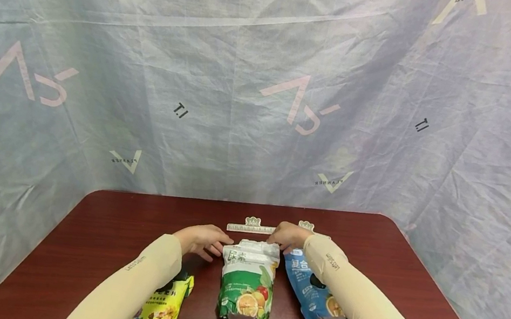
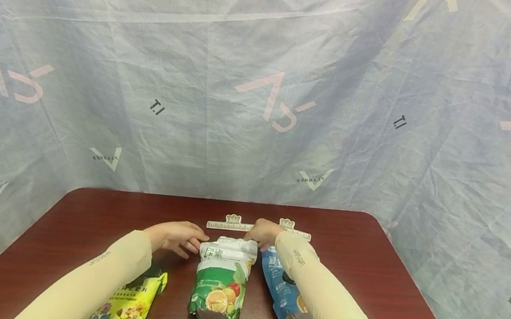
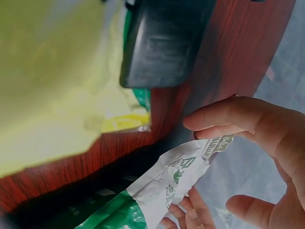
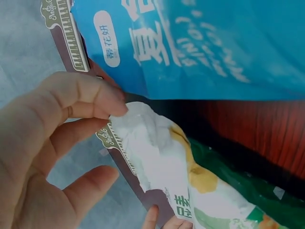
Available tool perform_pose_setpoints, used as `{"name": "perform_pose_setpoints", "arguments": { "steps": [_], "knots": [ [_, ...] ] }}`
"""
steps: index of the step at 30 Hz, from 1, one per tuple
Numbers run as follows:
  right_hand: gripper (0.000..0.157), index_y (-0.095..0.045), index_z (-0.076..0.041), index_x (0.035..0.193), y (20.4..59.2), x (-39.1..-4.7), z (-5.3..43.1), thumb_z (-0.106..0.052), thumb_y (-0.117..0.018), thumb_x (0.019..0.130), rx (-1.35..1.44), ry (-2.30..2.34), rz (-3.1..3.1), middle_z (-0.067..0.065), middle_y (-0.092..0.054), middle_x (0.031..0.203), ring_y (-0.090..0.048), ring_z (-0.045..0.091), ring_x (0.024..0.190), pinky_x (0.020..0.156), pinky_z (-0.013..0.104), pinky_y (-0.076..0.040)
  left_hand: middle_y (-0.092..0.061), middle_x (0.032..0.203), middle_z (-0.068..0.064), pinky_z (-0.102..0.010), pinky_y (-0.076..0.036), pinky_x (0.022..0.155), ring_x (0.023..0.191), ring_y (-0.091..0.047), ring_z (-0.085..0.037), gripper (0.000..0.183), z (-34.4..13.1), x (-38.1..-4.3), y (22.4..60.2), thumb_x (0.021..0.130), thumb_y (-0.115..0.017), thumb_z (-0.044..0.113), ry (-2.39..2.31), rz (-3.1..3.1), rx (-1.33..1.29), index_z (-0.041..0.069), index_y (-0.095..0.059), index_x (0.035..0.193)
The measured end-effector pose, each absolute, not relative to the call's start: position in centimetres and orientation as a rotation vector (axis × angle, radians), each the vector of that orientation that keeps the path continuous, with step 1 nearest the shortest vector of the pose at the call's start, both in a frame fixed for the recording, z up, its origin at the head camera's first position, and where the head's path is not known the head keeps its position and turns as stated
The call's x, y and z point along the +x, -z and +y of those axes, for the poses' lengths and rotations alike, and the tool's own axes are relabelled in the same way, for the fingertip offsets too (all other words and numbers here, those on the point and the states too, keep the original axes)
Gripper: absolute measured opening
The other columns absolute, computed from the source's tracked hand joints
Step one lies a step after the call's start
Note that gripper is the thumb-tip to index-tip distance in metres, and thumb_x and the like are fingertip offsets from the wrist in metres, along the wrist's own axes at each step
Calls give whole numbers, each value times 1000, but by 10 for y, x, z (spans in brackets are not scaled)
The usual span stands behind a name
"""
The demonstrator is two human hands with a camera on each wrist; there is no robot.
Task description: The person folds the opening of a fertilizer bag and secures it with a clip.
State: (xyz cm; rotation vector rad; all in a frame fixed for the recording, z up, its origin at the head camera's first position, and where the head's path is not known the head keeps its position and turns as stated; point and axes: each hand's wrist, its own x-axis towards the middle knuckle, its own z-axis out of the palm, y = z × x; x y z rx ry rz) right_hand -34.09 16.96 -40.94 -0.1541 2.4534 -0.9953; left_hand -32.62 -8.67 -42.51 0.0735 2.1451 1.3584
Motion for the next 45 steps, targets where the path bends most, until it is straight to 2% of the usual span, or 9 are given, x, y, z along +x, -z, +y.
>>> {"name": "perform_pose_setpoints", "arguments": {
  "steps": [4, 13, 23, 27, 32, 37, 45],
  "knots": [
    [36, -63, 6, 128, 409, -341, 169, -11, -64, 96, -164, 985, 2465, 21, -58, 131, -59, 38, 111, 85, 44, -55, -63, 110, -21, -55, -50, 92, 105, -62, -35, 52, -86, -328, 424, 97, -63, 23, -1374, 2135, 61, -8, -48, 135],
    [28, -67, 8, 120, 413, -341, 169, -4, -64, 95, -225, 982, 2426, 22, -61, 129, -53, 39, 125, 90, 46, -53, -63, 107, -19, -53, -51, 91, 100, -65, -31, 40, -82, -327, 421, 98, -62, 21, -1337, 2134, 113, -8, -60, 125],
    [25, -65, 8, 119, 414, -342, 173, -2, -62, 97, -236, 1008, 2425, 20, -61, 127, -55, 37, 123, 87, 42, -55, -65, 106, -20, -51, -53, 88, 99, -68, -33, 33, -80, -330, 424, 100, -56, 10, -1332, 2138, 122, -12, -57, 125],
    [22, -64, 8, 117, 413, -342, 175, -1, -61, 97, -222, 1064, 2404, 20, -58, 129, -58, 34, 117, 85, 43, -55, -65, 107, -20, -51, -53, 88, 99, -68, -34, 30, -79, -329, 424, 100, -55, 5, -1327, 2150, 135, -11, -55, 125],
    [25, -62, 8, 120, 415, -345, 181, -2, -60, 97, -222, 1125, 2353, 22, -54, 132, -62, 30, 110, 85, 42, -55, -66, 106, -19, -51, -54, 86, 97, -69, -34, 25, -79, -329, 422, 100, -56, 2, -1316, 2171, 160, -10, -56, 122],
    [25, -63, 8, 119, 416, -347, 185, -5, -62, 98, -259, 1144, 2341, 21, -58, 126, -64, 26, 100, 82, 38, -56, -67, 105, -18, -49, -55, 84, 95, -70, -33, 22, -80, -329, 421, 100, -56, 3, -1307, 2184, 170, -10, -59, 118],
    [24, -62, 11, 119, 409, -339, 183, -3, -58, 99, -222, 1241, 2334, 17, -64, 111, -65, 28, 90, 88, 47, -54, -66, 100, -17, -47, -56, 82, 90, -70, -32, 19, -84, -329, 420, 101, -54, 2, -1325, 2178, 195, -9, -59, 115]
  ]
}}
